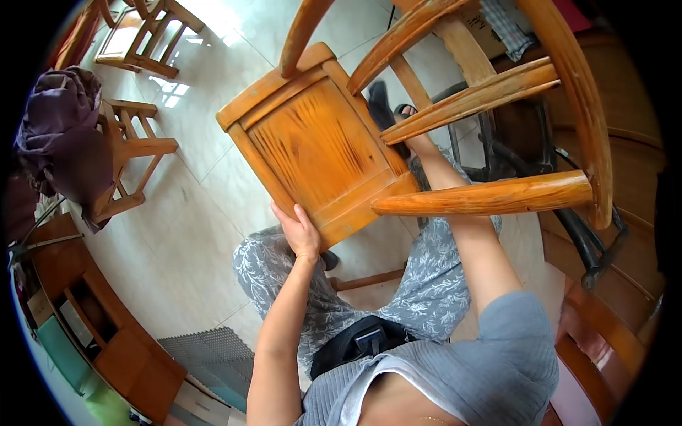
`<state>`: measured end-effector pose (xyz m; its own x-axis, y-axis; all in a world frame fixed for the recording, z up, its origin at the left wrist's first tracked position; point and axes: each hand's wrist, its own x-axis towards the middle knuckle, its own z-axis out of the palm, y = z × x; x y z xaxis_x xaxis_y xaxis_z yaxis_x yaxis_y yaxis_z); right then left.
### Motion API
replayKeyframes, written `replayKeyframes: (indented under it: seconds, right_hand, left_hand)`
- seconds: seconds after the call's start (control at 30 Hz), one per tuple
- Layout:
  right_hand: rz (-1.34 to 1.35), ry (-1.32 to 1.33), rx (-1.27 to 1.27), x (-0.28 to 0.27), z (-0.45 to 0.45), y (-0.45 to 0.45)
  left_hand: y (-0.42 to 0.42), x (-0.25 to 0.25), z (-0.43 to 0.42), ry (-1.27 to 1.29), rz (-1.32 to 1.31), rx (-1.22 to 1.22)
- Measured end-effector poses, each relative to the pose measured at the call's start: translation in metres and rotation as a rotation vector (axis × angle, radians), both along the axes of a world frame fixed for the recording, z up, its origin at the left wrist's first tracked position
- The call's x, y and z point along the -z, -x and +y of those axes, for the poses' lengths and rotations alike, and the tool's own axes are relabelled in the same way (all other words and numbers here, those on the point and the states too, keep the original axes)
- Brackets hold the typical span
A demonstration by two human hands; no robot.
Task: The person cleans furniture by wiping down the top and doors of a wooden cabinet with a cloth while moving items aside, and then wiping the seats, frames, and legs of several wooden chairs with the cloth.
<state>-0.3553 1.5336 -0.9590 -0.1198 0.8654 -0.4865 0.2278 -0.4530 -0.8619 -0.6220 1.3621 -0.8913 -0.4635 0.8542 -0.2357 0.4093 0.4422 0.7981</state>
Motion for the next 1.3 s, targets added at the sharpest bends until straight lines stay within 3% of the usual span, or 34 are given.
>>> replayKeyframes:
  seconds: [0.03,0.1,0.2,0.27,0.3,0.37,0.43,0.5,0.57,0.6,0.63,0.73,0.8,0.83,0.87,0.93,1.0,1.13,1.17,1.23,1.27,1.3]
  right_hand:
    - [0.119,0.098,0.078,-0.006,-0.019,-0.009]
    - [0.179,0.045,0.098,-0.002,-0.048,-0.023]
    - [0.015,-0.303,-0.095,-0.018,-0.077,-0.025]
    - [-0.357,-0.747,-0.245,-0.032,-0.093,-0.019]
    - [-0.321,-0.638,-0.26,-0.06,-0.104,-0.014]
    - [-0.454,-0.598,-0.091,-0.058,-0.136,-0.019]
    - [-0.221,-0.112,0.125,-0.096,-0.162,-0.003]
    - [-0.183,0.113,0.26,-0.143,-0.189,0.027]
    - [-0.18,0.13,0.007,-0.134,-0.222,0.037]
    - [-0.277,-0.057,-0.147,-0.135,-0.227,0.047]
    - [-0.396,-0.279,-0.266,-0.169,-0.209,0.082]
    - [-0.625,-0.597,-0.22,-0.159,-0.155,0.144]
    - [-0.766,-0.677,-0.246,-0.099,-0.117,0.16]
    - [-0.98,-0.776,-0.224,-0.068,-0.102,0.167]
    - [-0.977,-0.962,-0.206,-0.051,-0.084,0.173]
    - [-0.944,-1.065,-0.305,-0.038,-0.036,0.176]
    - [-1.056,-1.063,-0.152,-0.023,0.029,0.175]
    - [-0.97,-1.004,0.341,-0.054,0.128,0.15]
    - [-0.683,-0.865,0.508,-0.056,0.144,0.145]
    - [-0.642,-0.641,0.314,-0.066,0.162,0.154]
    - [-0.886,-0.531,-0.037,-0.071,0.156,0.157]
    - [-0.93,-0.525,-0.086,-0.068,0.153,0.157]
  left_hand:
    - [0.002,0.009,-0.003,-0.012,0.014,0.005]
    - [-0.001,0.007,-0.008,0.006,-0.011,-0.021]
    - [0.0,0.006,-0.006,-0.022,-0.028,-0.022]
    - [0.001,0.006,-0.006,0.009,-0.019,-0.03]
    - [0.001,0.005,-0.007,0.018,-0.008,-0.035]
    - [0.002,0.008,-0.005,0.036,-0.002,-0.058]
    - [0.002,0.009,-0.006,0.017,0.015,-0.069]
    - [0.001,0.002,-0.005,0.054,-0.02,-0.084]
    - [0.001,0.009,-0.005,0.019,-0.042,-0.093]
    - [0.002,0.011,-0.005,0.006,-0.051,-0.093]
    - [0.001,0.012,-0.006,-0.019,-0.044,-0.112]
    - [0.003,0.008,-0.006,0.002,-0.099,-0.12]
    - [0.002,0.009,-0.006,-0.008,-0.07,-0.13]
    - [0.002,0.008,-0.007,0.0,-0.078,-0.131]
    - [0.002,0.008,-0.007,0.008,-0.082,-0.132]
    - [0.003,0.01,-0.002,-0.013,-0.083,-0.135]
    - [0.002,0.002,-0.005,0.022,-0.089,-0.11]
    - [-0.001,0.008,-0.006,0.002,-0.1,-0.101]
    - [-0.001,0.007,-0.006,0.02,-0.099,-0.088]
    - [-0.001,0.004,-0.005,0.005,-0.105,-0.087]
    - [-0.001,0.002,-0.005,-0.001,-0.11,-0.081]
    - [-0.002,0.002,-0.007,0.005,-0.105,-0.082]
